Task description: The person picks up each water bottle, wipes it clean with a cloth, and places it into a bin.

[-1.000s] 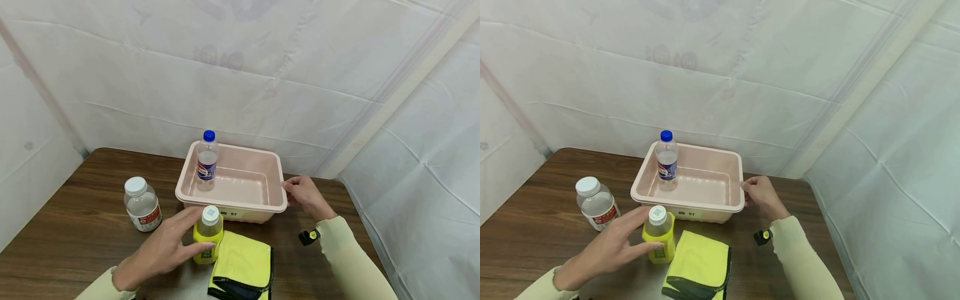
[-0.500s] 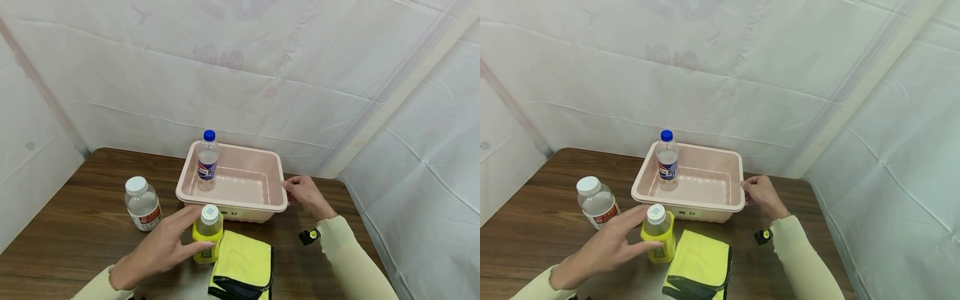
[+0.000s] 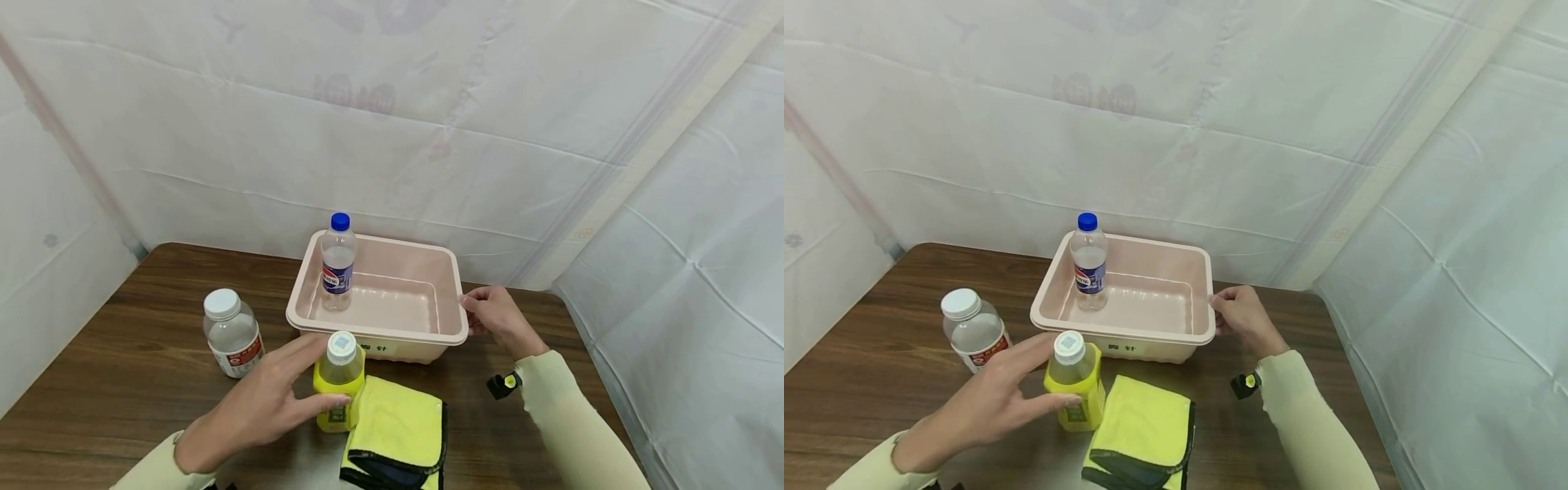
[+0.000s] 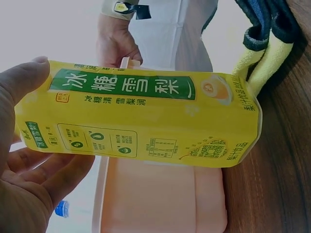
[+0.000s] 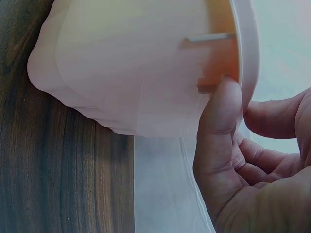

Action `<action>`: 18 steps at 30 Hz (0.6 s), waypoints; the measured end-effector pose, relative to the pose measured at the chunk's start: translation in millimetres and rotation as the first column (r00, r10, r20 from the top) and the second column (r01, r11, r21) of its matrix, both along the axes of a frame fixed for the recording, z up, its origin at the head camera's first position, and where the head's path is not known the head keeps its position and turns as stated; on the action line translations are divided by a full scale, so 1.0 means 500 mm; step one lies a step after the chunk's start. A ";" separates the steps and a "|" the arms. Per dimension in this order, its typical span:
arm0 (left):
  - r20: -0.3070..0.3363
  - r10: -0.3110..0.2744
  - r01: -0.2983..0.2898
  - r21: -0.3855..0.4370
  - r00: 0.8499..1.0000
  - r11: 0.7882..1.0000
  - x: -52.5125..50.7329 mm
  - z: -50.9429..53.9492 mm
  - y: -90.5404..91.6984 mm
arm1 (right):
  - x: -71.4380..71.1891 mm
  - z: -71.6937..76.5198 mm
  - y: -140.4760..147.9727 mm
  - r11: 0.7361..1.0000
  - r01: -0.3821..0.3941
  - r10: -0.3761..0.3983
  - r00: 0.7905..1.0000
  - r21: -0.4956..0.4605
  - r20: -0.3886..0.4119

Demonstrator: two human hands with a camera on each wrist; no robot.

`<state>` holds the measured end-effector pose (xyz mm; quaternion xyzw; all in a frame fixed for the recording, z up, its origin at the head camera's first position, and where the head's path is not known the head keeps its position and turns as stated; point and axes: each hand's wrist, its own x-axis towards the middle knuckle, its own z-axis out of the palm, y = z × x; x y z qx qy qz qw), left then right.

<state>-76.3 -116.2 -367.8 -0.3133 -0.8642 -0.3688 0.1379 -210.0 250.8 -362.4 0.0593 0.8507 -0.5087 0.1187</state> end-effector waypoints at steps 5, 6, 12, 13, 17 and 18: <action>-0.036 -0.014 0.014 0.001 0.999 1.000 -0.002 0.005 -0.001 | 0.001 -0.001 -0.001 1.000 0.002 -0.002 1.000 -0.003 0.003; -0.045 -0.018 0.019 0.002 0.999 1.000 -0.002 0.006 -0.001 | 0.001 0.000 -0.001 1.000 0.002 -0.002 1.000 0.000 0.004; -0.070 -0.029 0.030 0.007 0.997 1.000 -0.002 0.015 0.000 | 0.002 -0.001 -0.001 1.000 -0.002 0.002 1.000 0.001 -0.005; -0.074 -0.032 0.033 0.007 0.997 0.999 -0.003 0.017 0.000 | 0.002 -0.001 0.000 1.000 0.000 0.000 1.000 0.001 -0.006; -0.102 -0.050 0.051 0.008 0.994 0.999 -0.006 0.023 0.000 | 0.001 -0.002 -0.001 1.000 0.001 -0.001 1.000 -0.005 -0.009; -0.107 -0.055 0.056 0.010 0.993 0.998 -0.007 0.024 0.000 | 0.001 -0.002 -0.001 1.000 0.001 -0.001 1.000 -0.007 -0.010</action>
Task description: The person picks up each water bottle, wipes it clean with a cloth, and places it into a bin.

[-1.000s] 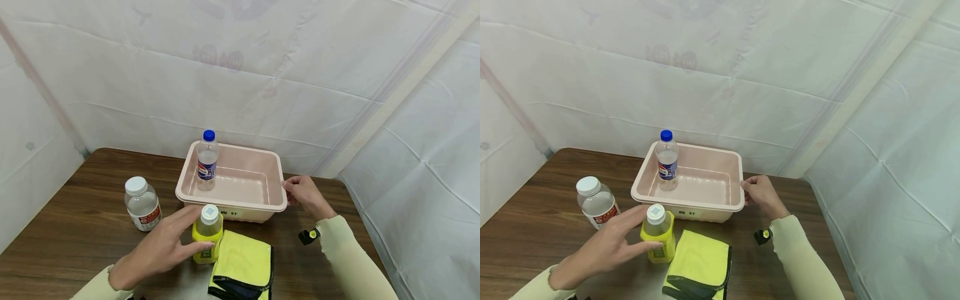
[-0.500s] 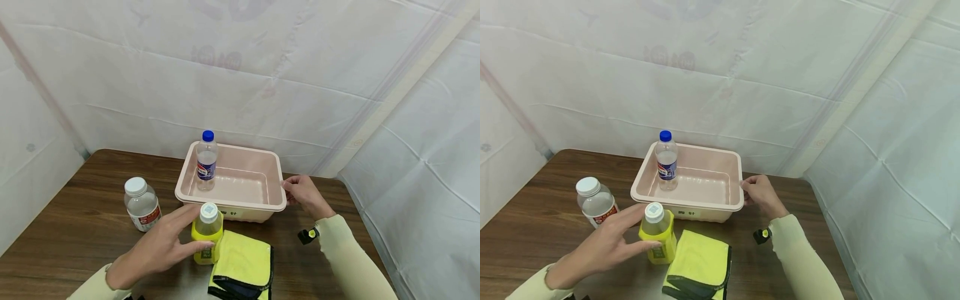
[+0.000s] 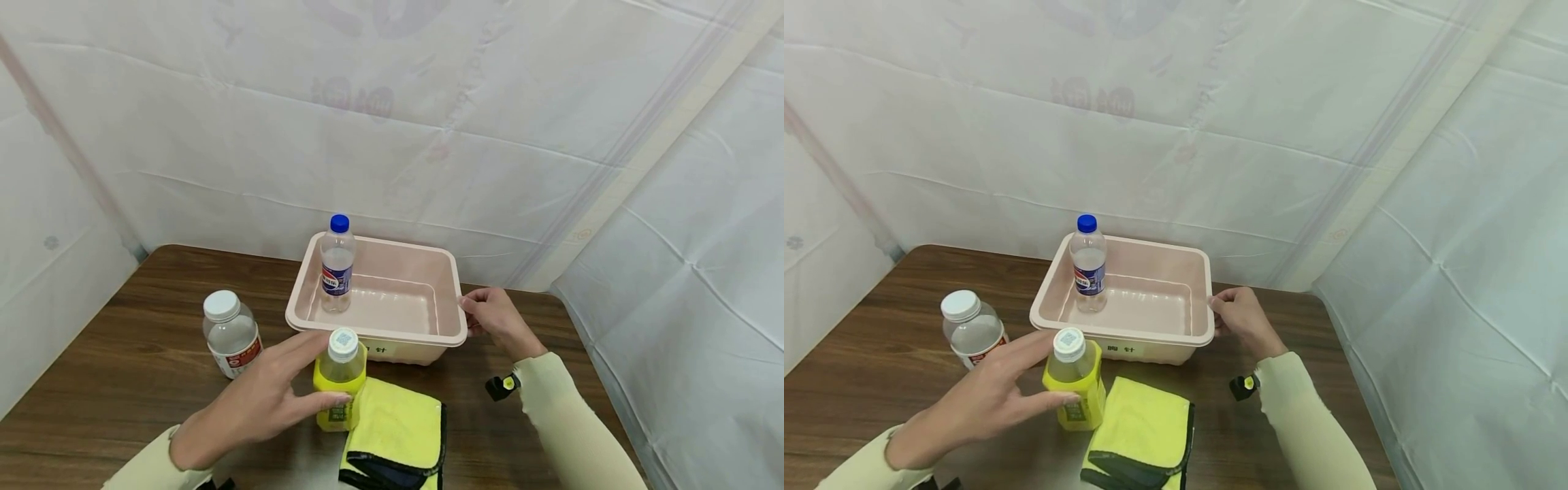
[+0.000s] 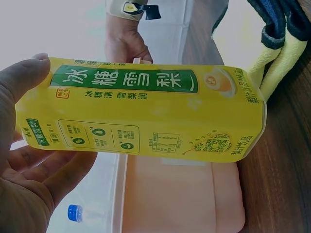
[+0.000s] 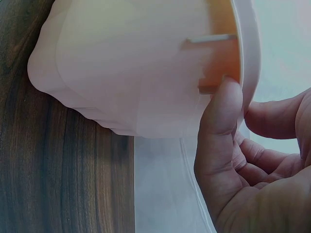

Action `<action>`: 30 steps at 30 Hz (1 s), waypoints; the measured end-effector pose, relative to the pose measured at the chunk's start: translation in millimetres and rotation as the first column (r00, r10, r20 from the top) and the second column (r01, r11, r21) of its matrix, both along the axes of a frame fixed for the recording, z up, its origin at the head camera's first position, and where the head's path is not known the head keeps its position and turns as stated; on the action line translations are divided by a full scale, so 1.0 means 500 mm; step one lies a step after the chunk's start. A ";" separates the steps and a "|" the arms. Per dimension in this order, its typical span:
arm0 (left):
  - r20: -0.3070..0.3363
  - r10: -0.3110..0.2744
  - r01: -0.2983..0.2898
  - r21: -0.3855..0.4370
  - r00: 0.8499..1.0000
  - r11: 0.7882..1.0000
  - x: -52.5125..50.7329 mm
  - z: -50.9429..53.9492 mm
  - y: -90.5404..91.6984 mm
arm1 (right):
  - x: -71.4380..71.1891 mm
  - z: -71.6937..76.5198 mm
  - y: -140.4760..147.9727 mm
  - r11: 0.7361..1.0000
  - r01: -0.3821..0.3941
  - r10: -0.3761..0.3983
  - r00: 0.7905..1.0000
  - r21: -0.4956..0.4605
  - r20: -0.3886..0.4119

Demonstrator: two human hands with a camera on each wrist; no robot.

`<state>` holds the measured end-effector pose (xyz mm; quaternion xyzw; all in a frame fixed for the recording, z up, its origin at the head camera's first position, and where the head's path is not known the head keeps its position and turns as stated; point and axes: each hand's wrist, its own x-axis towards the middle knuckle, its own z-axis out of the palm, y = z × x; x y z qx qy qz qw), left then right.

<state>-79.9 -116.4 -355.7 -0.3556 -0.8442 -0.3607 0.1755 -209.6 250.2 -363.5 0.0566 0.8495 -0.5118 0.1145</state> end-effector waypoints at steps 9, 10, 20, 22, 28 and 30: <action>0.009 -0.017 0.017 -0.005 1.000 1.000 -0.002 0.009 -0.002 | 0.000 0.000 -0.005 1.000 0.009 -0.009 1.000 -0.008 0.001; 0.013 -0.018 0.018 -0.005 1.000 1.000 -0.002 0.010 -0.001 | 0.000 0.000 -0.005 1.000 0.010 -0.010 1.000 -0.011 0.002; -0.027 -0.043 0.044 0.007 0.999 0.999 -0.006 0.017 -0.001 | 0.005 0.007 -0.007 1.000 -0.010 0.010 1.000 -0.010 -0.007; -0.040 -0.045 0.045 0.004 0.998 0.999 -0.007 0.019 -0.001 | 0.005 0.007 -0.007 1.000 -0.013 0.013 1.000 -0.012 -0.009; -0.051 -0.044 0.043 -0.007 0.998 0.999 -0.008 0.026 -0.002 | 0.002 0.005 -0.004 1.000 -0.003 0.003 1.000 -0.017 0.002; -0.052 -0.041 0.040 -0.013 0.998 0.999 -0.008 0.029 -0.003 | 0.001 0.004 -0.004 1.000 -0.001 0.001 1.000 -0.017 0.005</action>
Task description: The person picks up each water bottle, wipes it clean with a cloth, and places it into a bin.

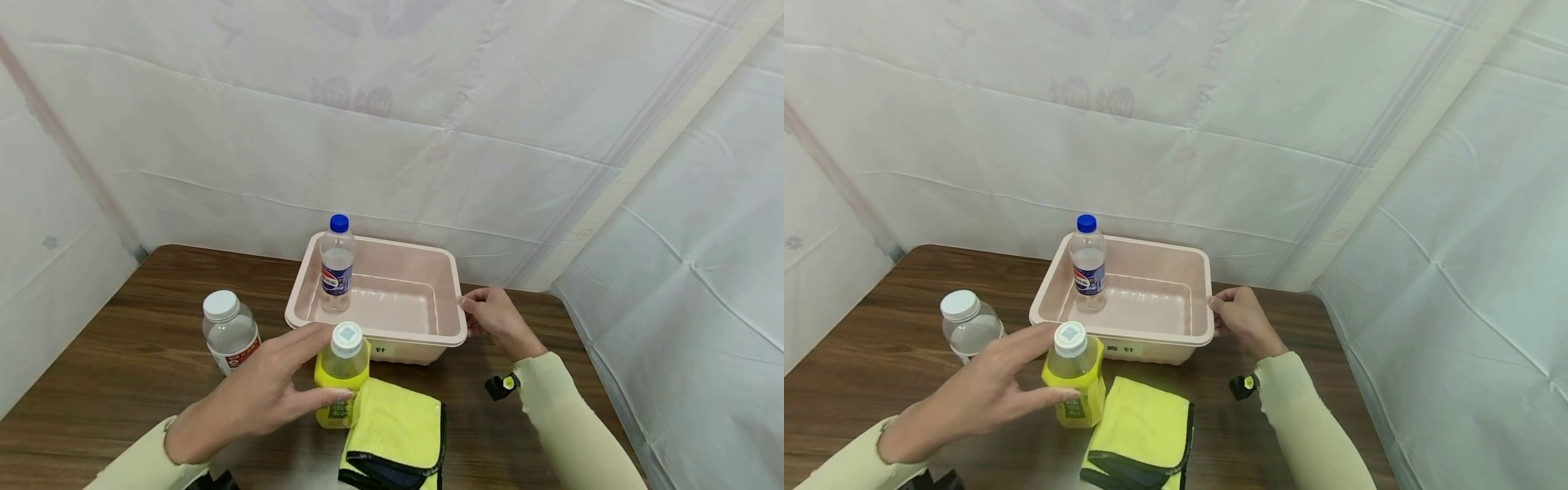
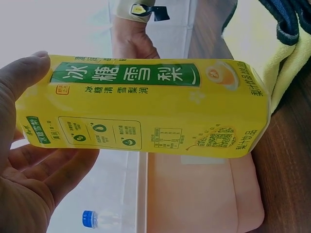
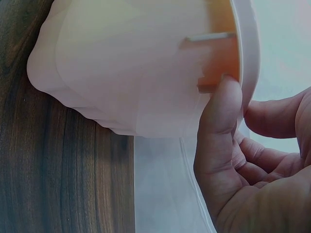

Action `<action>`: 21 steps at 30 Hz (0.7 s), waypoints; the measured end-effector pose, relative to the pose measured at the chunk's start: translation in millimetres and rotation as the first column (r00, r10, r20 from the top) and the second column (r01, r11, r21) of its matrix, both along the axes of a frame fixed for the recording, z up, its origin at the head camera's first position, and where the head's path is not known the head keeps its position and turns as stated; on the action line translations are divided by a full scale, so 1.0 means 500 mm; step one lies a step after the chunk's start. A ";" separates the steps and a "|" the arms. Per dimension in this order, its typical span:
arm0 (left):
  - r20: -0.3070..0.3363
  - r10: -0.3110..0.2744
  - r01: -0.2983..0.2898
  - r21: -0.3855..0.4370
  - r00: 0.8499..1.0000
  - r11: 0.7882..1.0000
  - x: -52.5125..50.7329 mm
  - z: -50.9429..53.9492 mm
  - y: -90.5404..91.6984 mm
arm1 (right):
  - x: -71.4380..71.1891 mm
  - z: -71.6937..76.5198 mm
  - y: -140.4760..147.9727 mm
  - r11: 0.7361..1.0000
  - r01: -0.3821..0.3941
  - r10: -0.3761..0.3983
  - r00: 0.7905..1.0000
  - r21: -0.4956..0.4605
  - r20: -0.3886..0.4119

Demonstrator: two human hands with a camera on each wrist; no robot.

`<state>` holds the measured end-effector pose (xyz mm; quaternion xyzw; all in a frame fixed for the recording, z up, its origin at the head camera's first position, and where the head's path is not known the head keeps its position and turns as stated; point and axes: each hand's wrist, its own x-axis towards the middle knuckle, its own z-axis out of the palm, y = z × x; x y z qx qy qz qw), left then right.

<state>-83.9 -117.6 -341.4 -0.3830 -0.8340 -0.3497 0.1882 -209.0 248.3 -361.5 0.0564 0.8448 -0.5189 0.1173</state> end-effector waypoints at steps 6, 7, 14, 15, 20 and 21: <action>0.000 0.008 -0.008 -0.017 1.000 1.000 0.001 0.008 0.000 | -0.001 0.001 0.001 1.000 -0.003 0.003 1.000 0.003 0.004; -0.001 0.008 -0.008 -0.018 1.000 1.000 0.001 0.009 0.001 | -0.001 0.001 0.001 1.000 -0.004 0.004 1.000 0.003 0.004; 0.011 0.000 0.001 -0.027 1.000 1.000 0.001 0.016 0.001 | 0.000 0.000 0.001 1.000 -0.007 0.007 1.000 0.005 0.001; 0.016 0.000 0.001 -0.029 1.000 1.000 0.001 0.018 0.001 | 0.000 0.000 0.001 1.000 -0.008 0.008 1.000 0.005 0.001; 0.026 -0.003 0.004 -0.040 1.000 0.999 0.000 0.024 0.001 | 0.000 0.000 0.000 1.000 -0.007 0.007 1.000 0.004 0.001; 0.025 -0.001 0.003 -0.044 1.000 0.999 0.000 0.026 0.001 | 0.000 0.000 0.000 1.000 -0.006 0.006 1.000 0.002 0.001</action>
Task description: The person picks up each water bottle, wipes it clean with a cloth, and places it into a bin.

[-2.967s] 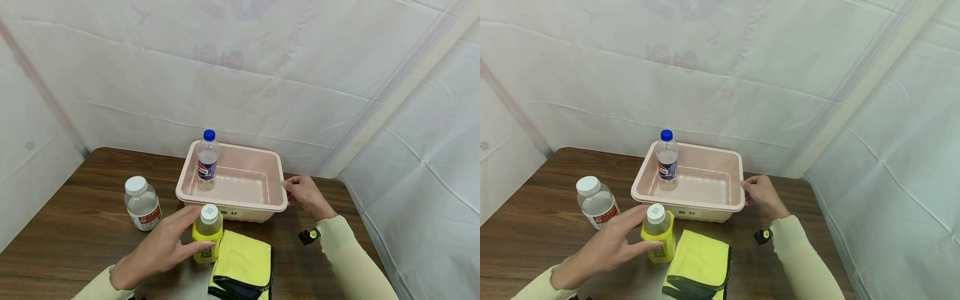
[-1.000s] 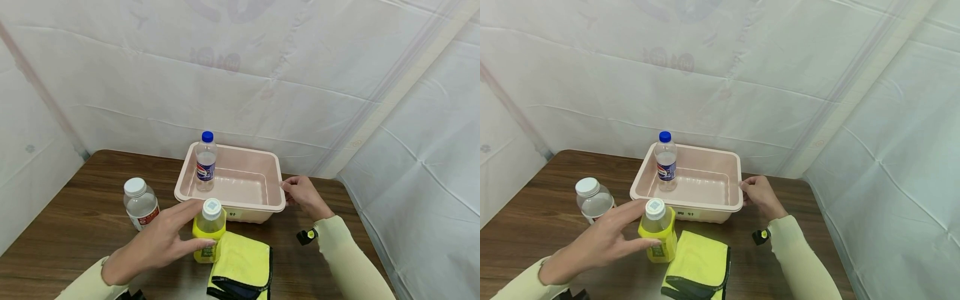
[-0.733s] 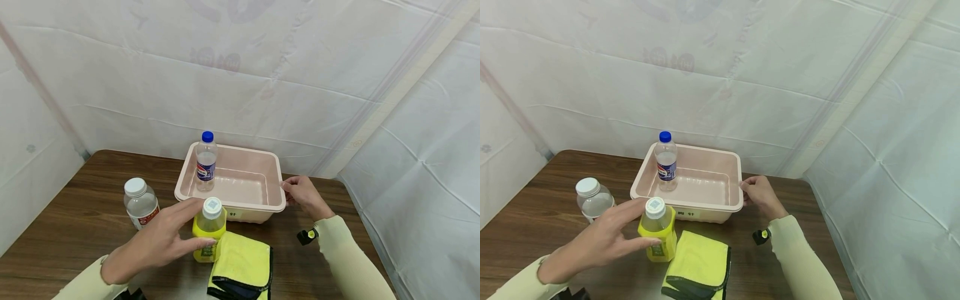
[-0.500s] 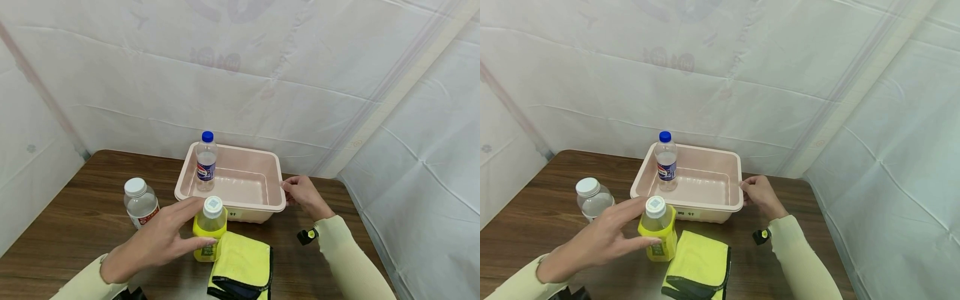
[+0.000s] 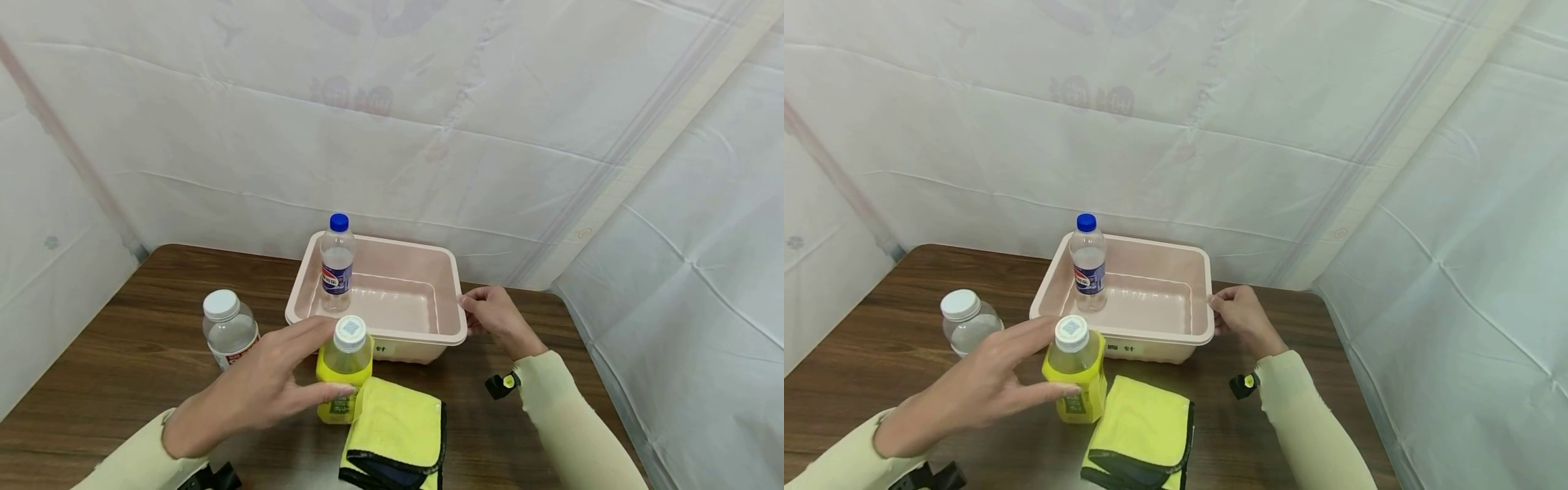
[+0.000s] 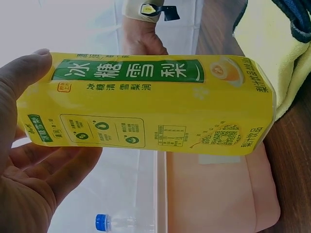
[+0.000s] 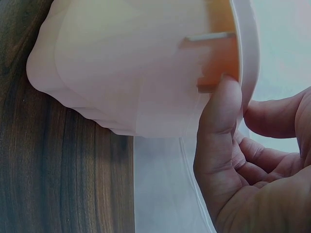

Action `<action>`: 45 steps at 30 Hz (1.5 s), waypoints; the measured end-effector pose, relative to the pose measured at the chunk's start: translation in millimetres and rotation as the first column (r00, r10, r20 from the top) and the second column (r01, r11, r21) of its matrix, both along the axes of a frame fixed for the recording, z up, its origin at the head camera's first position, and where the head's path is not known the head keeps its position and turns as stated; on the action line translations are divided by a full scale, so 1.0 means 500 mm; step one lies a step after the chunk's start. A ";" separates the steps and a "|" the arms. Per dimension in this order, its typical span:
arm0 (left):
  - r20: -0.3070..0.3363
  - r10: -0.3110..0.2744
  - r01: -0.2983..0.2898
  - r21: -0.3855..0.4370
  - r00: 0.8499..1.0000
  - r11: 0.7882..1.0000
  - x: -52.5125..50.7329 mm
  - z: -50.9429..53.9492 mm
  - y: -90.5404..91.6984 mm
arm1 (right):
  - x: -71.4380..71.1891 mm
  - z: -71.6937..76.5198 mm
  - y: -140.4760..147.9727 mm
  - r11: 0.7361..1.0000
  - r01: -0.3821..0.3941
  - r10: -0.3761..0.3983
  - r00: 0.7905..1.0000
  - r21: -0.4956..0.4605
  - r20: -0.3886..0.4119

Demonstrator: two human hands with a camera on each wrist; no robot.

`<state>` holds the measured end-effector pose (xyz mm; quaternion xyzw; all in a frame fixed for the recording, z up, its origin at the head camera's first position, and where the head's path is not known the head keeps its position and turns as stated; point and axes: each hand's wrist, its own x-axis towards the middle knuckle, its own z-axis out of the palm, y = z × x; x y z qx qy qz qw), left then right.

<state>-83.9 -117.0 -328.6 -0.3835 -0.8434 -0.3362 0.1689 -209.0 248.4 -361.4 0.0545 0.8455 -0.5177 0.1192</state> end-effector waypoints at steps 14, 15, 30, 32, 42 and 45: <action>-0.012 -0.021 0.021 -0.001 1.000 1.000 -0.006 0.014 -0.002 | 0.000 -0.001 0.000 1.000 -0.004 0.004 1.000 0.004 0.002; -0.012 -0.023 0.023 -0.001 1.000 1.000 -0.007 0.015 -0.002 | 0.000 -0.001 0.000 1.000 -0.003 0.003 1.000 0.004 0.003; 0.015 -0.034 0.034 -0.015 0.999 0.999 -0.011 0.029 -0.001 | 0.001 -0.001 0.000 1.000 0.001 -0.001 1.000 0.010 0.007; 0.006 -0.042 0.042 -0.011 0.999 0.999 -0.012 0.031 0.000 | 0.001 -0.001 0.000 1.000 0.001 -0.001 1.000 0.011 0.006; 0.006 -0.081 0.081 -0.001 0.997 0.997 -0.020 0.044 0.005 | -0.001 -0.004 0.001 1.000 -0.009 0.009 1.000 0.001 -0.007; 0.003 -0.085 0.085 -0.004 0.996 0.996 -0.023 0.048 0.006 | -0.001 -0.005 0.002 1.000 -0.011 0.011 1.000 0.005 -0.011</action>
